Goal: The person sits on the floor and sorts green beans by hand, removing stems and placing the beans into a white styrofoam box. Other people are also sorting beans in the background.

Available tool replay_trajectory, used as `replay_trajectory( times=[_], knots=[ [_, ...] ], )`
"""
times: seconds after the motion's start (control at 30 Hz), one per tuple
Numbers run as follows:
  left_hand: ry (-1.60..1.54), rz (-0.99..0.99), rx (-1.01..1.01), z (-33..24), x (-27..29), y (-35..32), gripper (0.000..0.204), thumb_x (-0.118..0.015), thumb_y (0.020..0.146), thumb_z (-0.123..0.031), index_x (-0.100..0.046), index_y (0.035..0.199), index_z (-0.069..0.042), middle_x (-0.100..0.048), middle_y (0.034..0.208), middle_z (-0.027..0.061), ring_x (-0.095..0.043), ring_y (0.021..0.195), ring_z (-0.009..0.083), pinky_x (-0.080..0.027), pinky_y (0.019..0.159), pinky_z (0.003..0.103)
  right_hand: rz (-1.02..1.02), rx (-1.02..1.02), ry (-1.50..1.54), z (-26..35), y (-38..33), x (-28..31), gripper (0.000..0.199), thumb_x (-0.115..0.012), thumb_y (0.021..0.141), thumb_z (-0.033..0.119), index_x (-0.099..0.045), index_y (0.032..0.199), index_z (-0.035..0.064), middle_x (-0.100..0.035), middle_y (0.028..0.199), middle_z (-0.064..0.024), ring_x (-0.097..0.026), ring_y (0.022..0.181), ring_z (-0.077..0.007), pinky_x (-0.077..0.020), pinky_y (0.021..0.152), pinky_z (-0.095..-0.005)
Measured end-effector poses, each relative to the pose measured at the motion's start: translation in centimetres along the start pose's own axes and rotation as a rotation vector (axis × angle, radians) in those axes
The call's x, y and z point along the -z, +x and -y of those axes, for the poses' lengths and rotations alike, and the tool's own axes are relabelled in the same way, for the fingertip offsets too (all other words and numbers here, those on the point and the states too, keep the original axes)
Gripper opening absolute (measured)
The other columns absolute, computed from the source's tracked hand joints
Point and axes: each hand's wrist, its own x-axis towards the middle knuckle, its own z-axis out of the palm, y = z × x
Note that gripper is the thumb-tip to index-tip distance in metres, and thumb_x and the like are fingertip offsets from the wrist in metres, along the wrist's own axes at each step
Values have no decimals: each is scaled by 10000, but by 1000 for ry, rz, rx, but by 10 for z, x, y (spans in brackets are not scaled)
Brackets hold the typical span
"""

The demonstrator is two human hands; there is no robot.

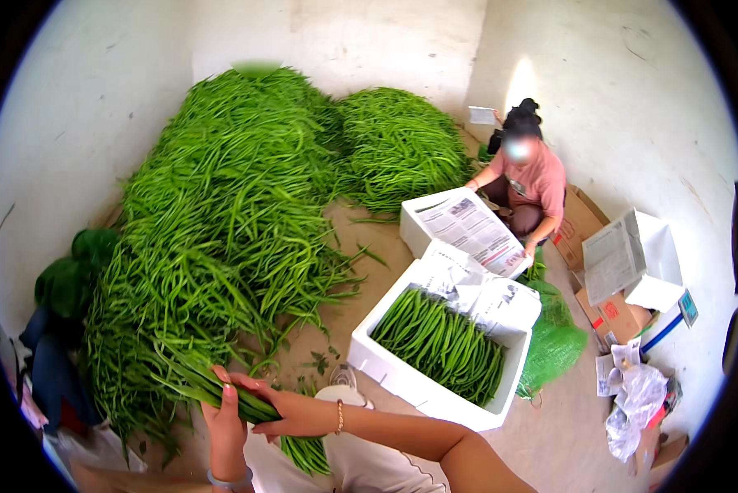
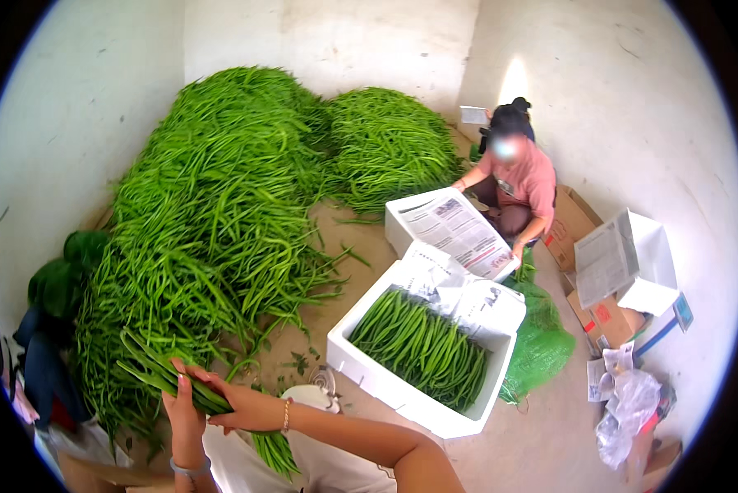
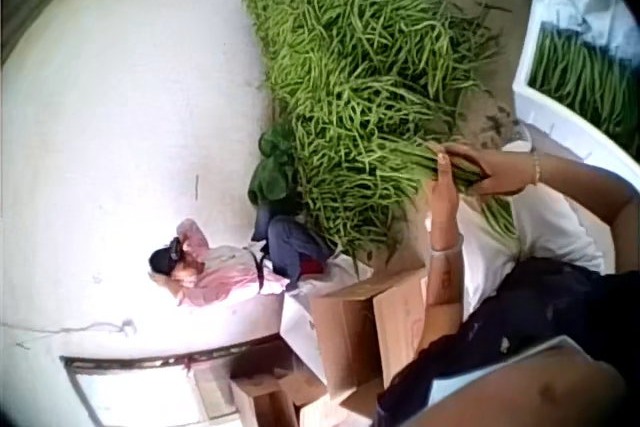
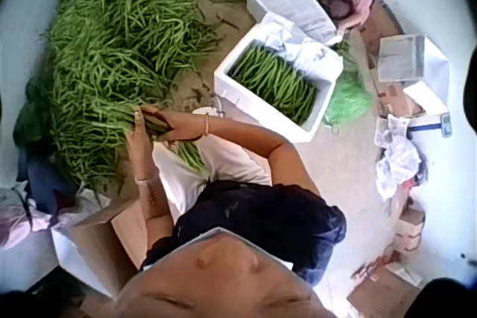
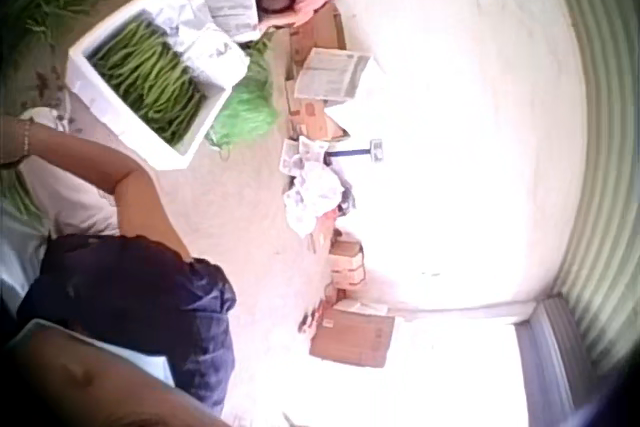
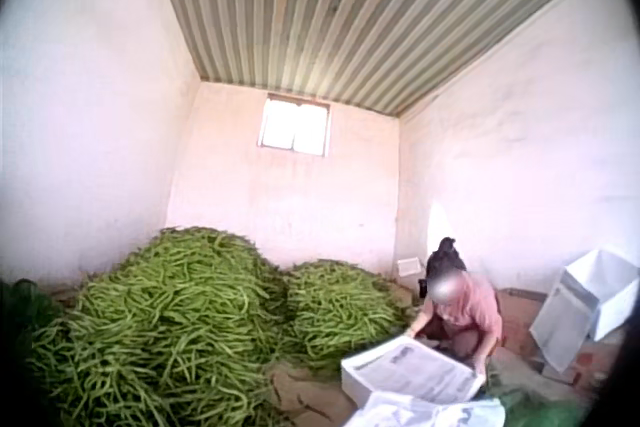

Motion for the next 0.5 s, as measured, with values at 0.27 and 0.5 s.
replay_trajectory(
  times=[0.27, 0.5],
  knots=[
    [5, 57, 388, 33, -81, 29, 341, -463, 855, -301, -435, 1029, -9, -557, 765, 121, -565, 728, 219, -463, 754, 402, -50, -75, -76, -26, -69, 59, 260, -455, 864, 280, -448, 887, 21, -547, 707, -61, -551, 601, -135, -439, 573, -265],
    [-16, 279, 646, 71, -118, 20, 382, -452, 866, -108, -343, 1220, -17, -493, 1085, 131, -476, 1026, 233, -400, 885, 347, -353, -17, -205, -5, -119, 68, 252, -592, 780, 237, -528, 887, 19, -568, 719, -43, -540, 626, -122, -450, 555, -260]
  ],
)
